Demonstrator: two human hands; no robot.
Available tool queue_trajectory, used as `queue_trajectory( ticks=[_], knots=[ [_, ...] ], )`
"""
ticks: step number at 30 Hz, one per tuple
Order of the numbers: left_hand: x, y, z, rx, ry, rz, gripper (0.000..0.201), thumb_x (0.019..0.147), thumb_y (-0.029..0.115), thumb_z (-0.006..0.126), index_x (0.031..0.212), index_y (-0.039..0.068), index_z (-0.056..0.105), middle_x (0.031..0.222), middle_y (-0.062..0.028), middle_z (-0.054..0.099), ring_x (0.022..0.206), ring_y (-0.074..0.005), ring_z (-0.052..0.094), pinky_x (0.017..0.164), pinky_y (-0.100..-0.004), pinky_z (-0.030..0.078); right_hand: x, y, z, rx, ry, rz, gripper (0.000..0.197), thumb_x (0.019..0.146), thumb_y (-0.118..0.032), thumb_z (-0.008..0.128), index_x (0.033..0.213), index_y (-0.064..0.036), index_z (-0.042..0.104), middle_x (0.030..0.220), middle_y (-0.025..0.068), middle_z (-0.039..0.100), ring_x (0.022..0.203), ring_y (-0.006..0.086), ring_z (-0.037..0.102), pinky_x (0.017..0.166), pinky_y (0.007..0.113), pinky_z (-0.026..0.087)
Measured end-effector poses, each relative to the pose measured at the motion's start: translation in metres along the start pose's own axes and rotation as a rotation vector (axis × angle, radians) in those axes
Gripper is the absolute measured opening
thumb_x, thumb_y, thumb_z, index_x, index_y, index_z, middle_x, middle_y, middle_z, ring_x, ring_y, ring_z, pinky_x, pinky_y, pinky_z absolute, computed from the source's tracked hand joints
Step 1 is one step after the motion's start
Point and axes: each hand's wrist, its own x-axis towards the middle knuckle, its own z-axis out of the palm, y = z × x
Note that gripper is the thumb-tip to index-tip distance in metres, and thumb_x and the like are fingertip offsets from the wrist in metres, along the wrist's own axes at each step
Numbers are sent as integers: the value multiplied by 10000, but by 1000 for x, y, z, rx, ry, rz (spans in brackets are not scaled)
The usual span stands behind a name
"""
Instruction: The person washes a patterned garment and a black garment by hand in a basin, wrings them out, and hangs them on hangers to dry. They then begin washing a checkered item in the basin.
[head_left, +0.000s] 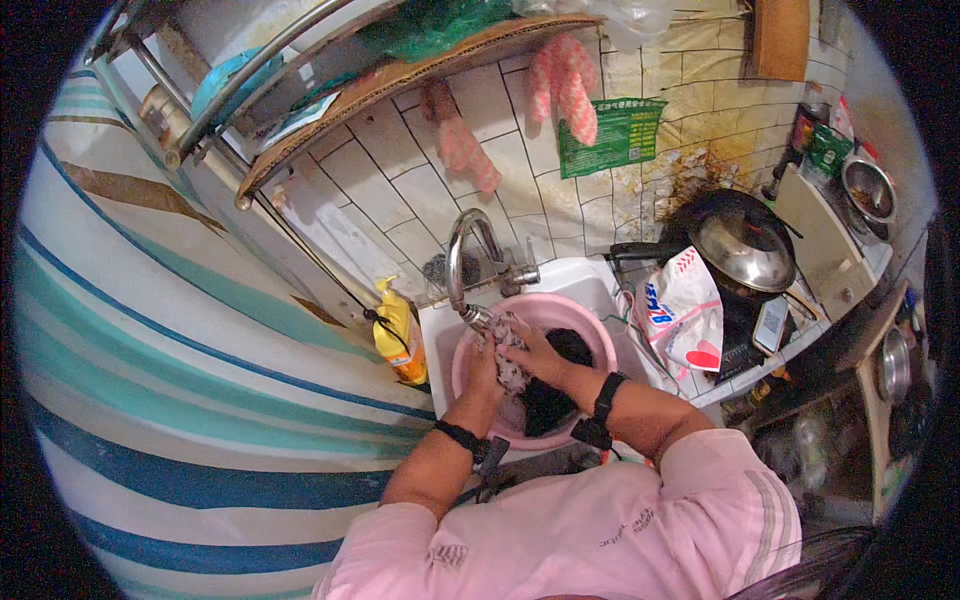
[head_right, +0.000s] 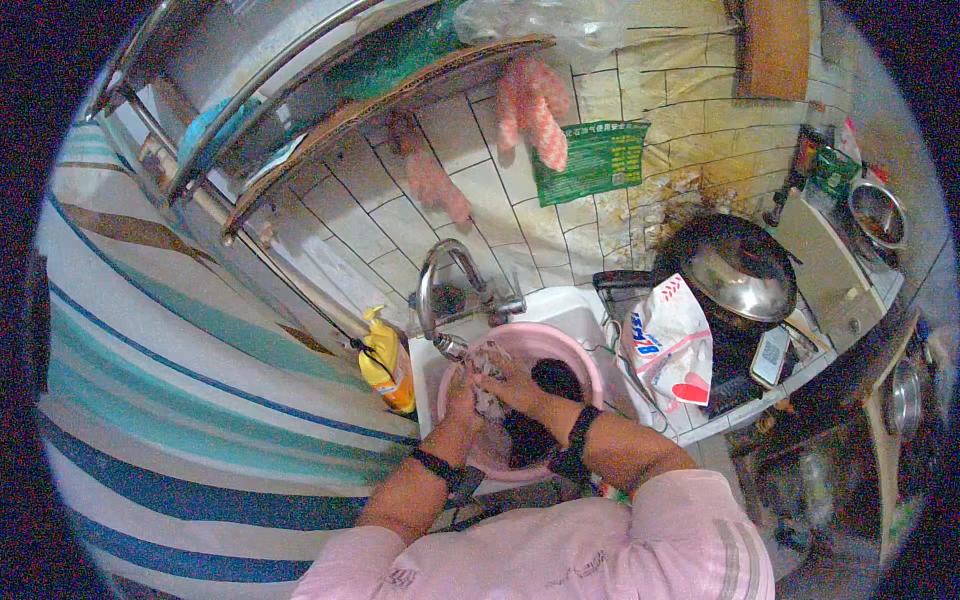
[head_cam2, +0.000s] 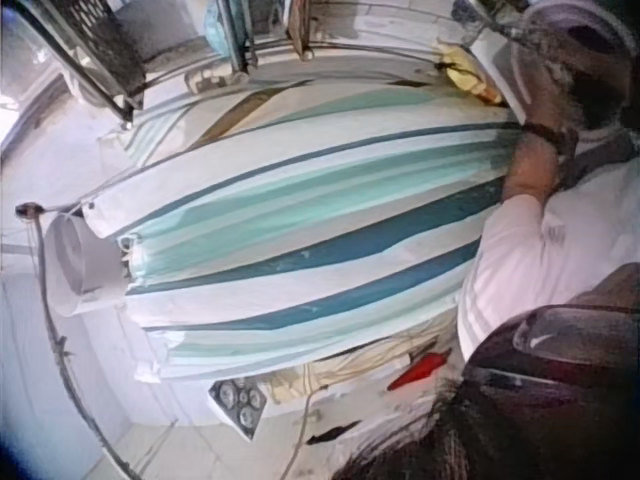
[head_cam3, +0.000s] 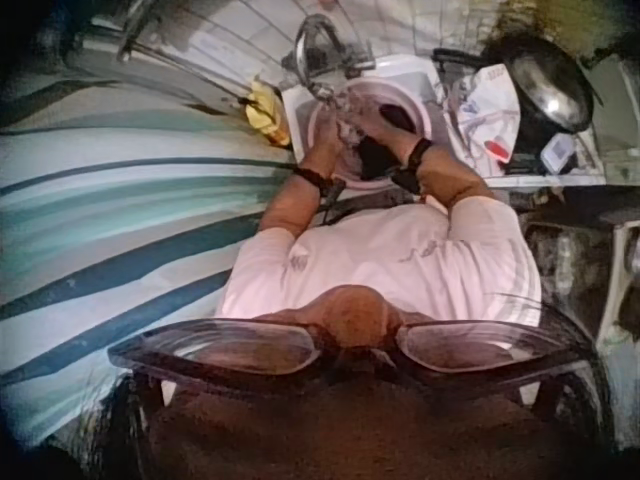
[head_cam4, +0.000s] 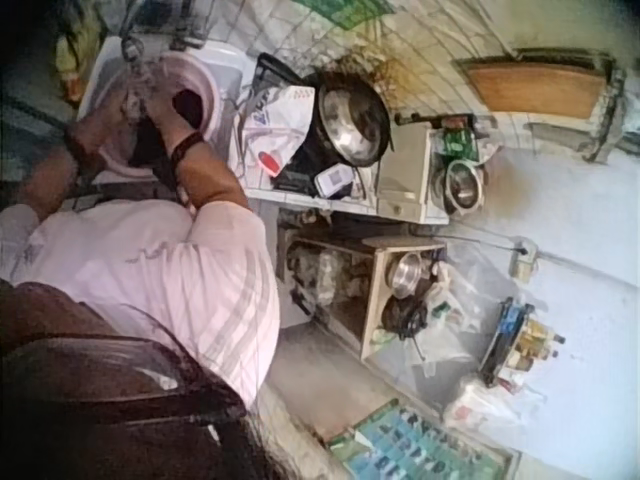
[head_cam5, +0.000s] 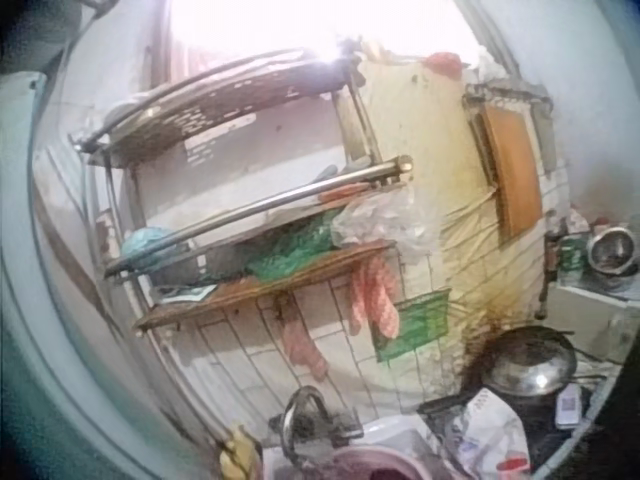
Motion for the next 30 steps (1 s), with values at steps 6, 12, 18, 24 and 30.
queue_trajectory(
  ticks=[6, 12, 18, 24, 30],
  knots=[
    [2, -21, -19, -623, -163, -337, 426, 979, 453, 474, 1208, 102, 548, 1149, -79, 619, 1035, -248, 618, 840, -415, 545, -28, -54, 8, -345, 293, -143, 589, 719, -399, 759, 1175, -62, 595, 1215, 237, 495, 1092, 442, 498, 948, 501, 404],
    [-51, 51, 21, -111, -261, -60, 325, 978, 365, 474, 1164, 120, 578, 1128, -93, 632, 999, -265, 640, 857, -421, 548, -43, -76, -8, -475, 322, -178, 292, 747, -338, 699, 885, -83, 663, 1036, 148, 609, 967, 355, 589, 814, 457, 511],
    [2, -32, -24, -524, -283, -601, 300, 960, 351, 505, 1137, 123, 587, 1101, -87, 642, 979, -250, 647, 825, -450, 559, -42, -88, -7, -606, 34, -223, 212, 708, -246, 727, 833, -100, 638, 920, 105, 581, 830, 309, 616, 690, 416, 520],
    [23, -51, -42, -120, -576, -417, 372, 942, 420, 512, 1170, 131, 567, 1172, -76, 618, 1039, -230, 627, 857, -467, 541, -34, -76, -10, -523, 4, -264, 252, 738, -245, 699, 928, -104, 616, 905, 120, 613, 844, 341, 621, 718, 434, 519],
    [-11, 34, 13, -594, -475, -785, 694, 899, 639, 457, 1391, 151, 408, 1407, -75, 468, 1263, -263, 485, 1013, -523, 417, -32, -71, -42, -183, 332, 246, 451, 767, -218, 687, 1183, -92, 566, 1053, 206, 650, 1000, 362, 621, 855, 427, 493]
  ],
)
